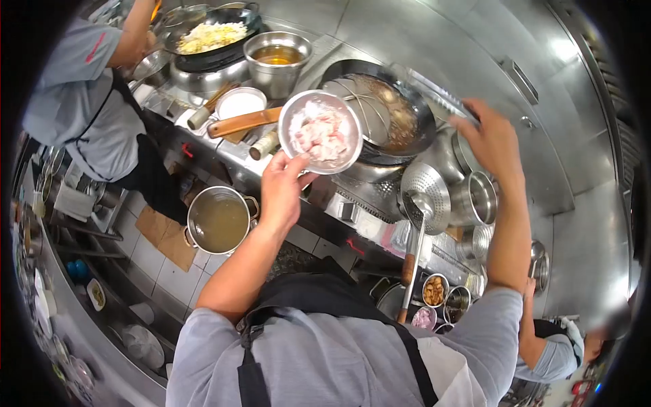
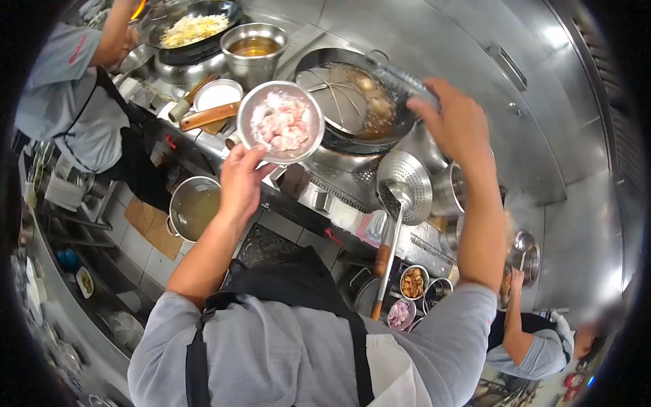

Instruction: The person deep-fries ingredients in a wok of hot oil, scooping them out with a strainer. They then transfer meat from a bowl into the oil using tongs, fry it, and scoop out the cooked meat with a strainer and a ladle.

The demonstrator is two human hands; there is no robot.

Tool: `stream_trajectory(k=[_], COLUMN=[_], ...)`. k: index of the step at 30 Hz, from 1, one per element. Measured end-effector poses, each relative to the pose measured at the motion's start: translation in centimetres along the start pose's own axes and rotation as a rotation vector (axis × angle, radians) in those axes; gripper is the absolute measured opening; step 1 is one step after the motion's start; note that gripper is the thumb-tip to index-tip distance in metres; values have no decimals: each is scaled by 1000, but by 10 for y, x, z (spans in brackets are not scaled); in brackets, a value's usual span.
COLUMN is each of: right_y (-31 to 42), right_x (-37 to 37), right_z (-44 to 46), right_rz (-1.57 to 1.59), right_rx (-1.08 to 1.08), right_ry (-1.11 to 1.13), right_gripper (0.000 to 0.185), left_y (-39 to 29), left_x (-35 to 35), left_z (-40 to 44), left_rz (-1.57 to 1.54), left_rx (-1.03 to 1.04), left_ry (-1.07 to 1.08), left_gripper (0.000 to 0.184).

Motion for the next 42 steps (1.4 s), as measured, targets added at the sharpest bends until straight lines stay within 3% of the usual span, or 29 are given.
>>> stream_trajectory(k=[5, 9, 12, 18, 21, 24, 28, 31, 34, 37, 39, 42], right_y=[74, 82, 76, 20, -19, -70, -129, -153, -144, -96, -36, 38], right_x=[-13, 1, 1, -36, -31, 15, 147, 204, 167, 102, 55, 18], right_z=[-50, -59, -62, -47, -27, 0, 34, 37, 45, 44, 28, -4], right_rz=[-22, -125, -188, -21, -97, -238, -264, -232, -127, 3, 169, 138], right_rx=[-318, -366, -373, -151, -60, 10, 140, 280, 351, 87, -19, -172], right_ry=[41, 68, 61, -150, -118, -5, 294, 298, 125, -101, 12, 154], right_gripper=[37, 33, 32, 31, 33, 32, 36, 41, 45, 45, 45, 43], left_y=[-6, 2, 9, 25, 40, 39, 43, 34, 14, 5, -7, -16], left_x=[18, 29, 35, 36, 32, 35, 27, 22, 13, -6, -9, -8], left_z=[9, 5, 6, 13, 15, 4, -5, -11, -12, 1, 6, 13], left_rz=[45, -11, -66, -85, -73, -59, -73, -70, -45, -25, -21, -33], left_rx=[122, 92, 15, -97, -132, -123, -121, -93, -62, 35, 123, 204], left_ry=[82, 135, 134, 79, 77, 59, 39, 17, -24, -42, -67, -35], left_gripper=[14, 17, 16, 6, 7, 6, 5, 5, 8, 10, 13, 13])
Point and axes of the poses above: each hand's wrist, its own z-axis towards the middle knuckle, its own x-axis out of the palm, y = z × x, the point moved 8 cm from there along z, towards the middle knuckle, and after that the axes turned 1 degree about x, right-handed, at the moved point
